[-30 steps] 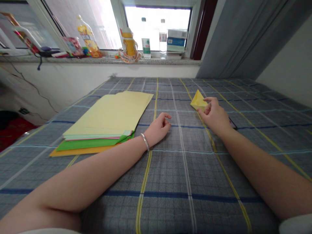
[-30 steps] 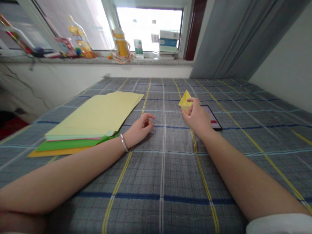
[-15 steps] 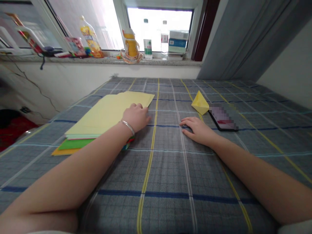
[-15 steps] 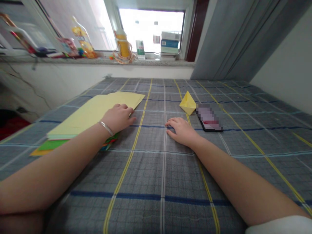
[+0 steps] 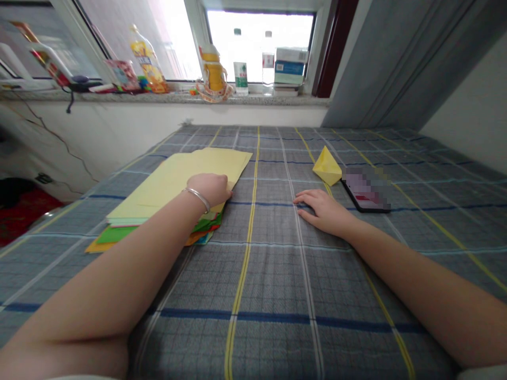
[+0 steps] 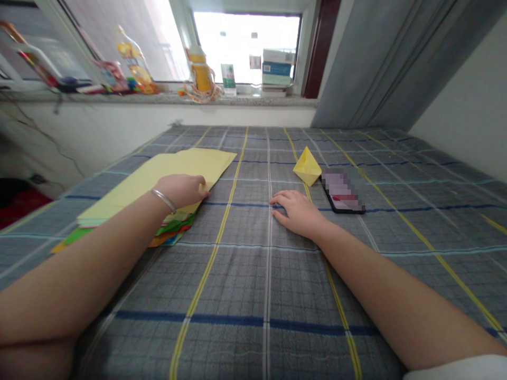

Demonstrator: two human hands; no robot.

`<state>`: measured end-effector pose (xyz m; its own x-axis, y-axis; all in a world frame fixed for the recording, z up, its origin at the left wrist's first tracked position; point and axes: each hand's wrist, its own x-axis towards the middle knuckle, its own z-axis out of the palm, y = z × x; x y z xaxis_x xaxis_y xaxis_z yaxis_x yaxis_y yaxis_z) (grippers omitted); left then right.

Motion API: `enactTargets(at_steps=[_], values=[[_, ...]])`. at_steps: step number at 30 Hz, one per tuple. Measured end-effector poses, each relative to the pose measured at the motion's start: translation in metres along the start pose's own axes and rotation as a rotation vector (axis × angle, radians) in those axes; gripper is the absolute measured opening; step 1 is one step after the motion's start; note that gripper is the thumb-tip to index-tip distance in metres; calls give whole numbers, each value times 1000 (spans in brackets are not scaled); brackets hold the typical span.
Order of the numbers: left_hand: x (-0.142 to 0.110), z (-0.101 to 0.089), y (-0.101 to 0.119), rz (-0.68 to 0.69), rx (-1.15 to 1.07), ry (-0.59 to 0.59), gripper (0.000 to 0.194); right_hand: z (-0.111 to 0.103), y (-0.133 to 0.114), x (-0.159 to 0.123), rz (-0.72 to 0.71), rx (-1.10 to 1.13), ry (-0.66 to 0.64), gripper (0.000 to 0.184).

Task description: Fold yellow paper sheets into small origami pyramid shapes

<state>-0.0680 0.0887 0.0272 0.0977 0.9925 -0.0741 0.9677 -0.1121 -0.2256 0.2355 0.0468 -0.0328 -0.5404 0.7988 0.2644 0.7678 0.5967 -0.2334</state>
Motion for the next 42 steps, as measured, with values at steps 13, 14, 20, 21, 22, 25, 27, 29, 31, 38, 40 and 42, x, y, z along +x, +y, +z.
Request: enactTargets(at_steps=[13, 14, 20, 21, 22, 25, 27, 29, 31, 38, 40, 42], values=[[-20, -13, 24, -36, 98, 31, 30, 2, 3, -1, -12, 3, 8, 29], [-20, -13, 26, -22, 88, 59, 30, 2, 4, 0, -12, 7, 11, 29], [-28, -7, 47, 164, -120, 260, 30, 2, -4, 1, 34, 91, 46, 25], [-30, -5, 52, 201, -176, 274, 29, 2, -7, 1, 55, 116, 55, 25], [-32, -4, 58, 241, -230, 271, 26, 2, -10, 1, 79, 139, 68, 27], [-40, 2, 74, 320, -366, 225, 24, 2, -19, 0, 148, 197, 117, 32], [-44, 5, 82, 354, -427, 229, 23, 3, -21, 0, 191, 228, 153, 34], [-47, 7, 87, 418, -443, 217, 23, 3, -19, 0, 222, 247, 177, 35], [-50, 8, 88, 488, -416, 194, 23, 4, -16, 0, 219, 237, 175, 34], [-59, -7, 70, 648, -213, 79, 57, 4, -15, -2, 12, 85, 103, 30], [-58, -14, 63, 674, -200, 14, 55, 4, -18, -2, -34, 65, 86, 30], [-56, -20, 57, 699, -207, -62, 52, 3, -20, -2, -56, 57, 80, 30]])
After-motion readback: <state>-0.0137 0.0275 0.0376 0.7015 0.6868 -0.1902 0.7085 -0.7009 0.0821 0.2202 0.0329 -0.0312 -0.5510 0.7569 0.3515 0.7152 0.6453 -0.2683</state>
